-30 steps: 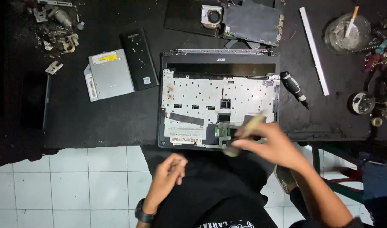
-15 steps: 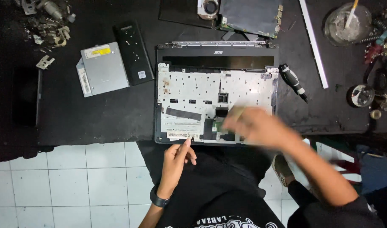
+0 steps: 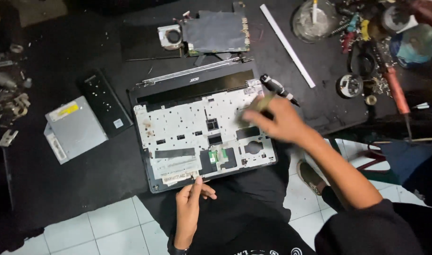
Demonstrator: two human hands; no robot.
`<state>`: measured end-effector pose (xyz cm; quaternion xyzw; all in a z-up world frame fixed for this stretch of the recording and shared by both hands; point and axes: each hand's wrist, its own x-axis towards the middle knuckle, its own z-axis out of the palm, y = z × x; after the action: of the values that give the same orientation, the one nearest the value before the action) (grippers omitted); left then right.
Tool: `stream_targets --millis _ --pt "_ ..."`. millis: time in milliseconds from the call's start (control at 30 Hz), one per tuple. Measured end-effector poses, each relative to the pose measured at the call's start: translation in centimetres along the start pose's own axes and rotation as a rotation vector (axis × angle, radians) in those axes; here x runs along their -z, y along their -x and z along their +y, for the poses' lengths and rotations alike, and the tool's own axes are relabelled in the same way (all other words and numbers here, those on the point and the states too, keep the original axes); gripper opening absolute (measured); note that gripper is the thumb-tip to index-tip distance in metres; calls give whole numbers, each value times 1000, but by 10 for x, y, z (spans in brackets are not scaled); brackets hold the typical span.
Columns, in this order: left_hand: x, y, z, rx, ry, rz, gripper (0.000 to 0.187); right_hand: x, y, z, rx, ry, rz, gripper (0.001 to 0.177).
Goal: The person uses a handheld electric screwdriver to remove screws from a disassembled laptop chassis. After removing the screws, the person uses a brush to sweep dust and debris from the interior of the laptop casing.
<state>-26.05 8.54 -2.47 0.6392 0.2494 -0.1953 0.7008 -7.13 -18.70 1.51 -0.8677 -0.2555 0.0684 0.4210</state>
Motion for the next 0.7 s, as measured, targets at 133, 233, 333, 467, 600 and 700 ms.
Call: stream_targets --millis 133,233,333,467,600,700 --pt "-4 0 4 -21 4 10 47 -4 -5 -3 57 364 307 26" --pt "-10 -2 10 -30 8 38 55 -32 -5 -45 -65 153 13 10" --pt "-16 -2 16 17 -27 -4 54 -56 1 -49 260 -68 -39 11" --pt "-21 1 24 39 0 14 55 -21 -12 -7 43 111 20 5" --pt "-25 4 36 33 -23 12 62 15 -7 36 69 414 270 20" --pt "-27 4 33 14 -10 7 64 -5 25 -5 -51 370 111 13"
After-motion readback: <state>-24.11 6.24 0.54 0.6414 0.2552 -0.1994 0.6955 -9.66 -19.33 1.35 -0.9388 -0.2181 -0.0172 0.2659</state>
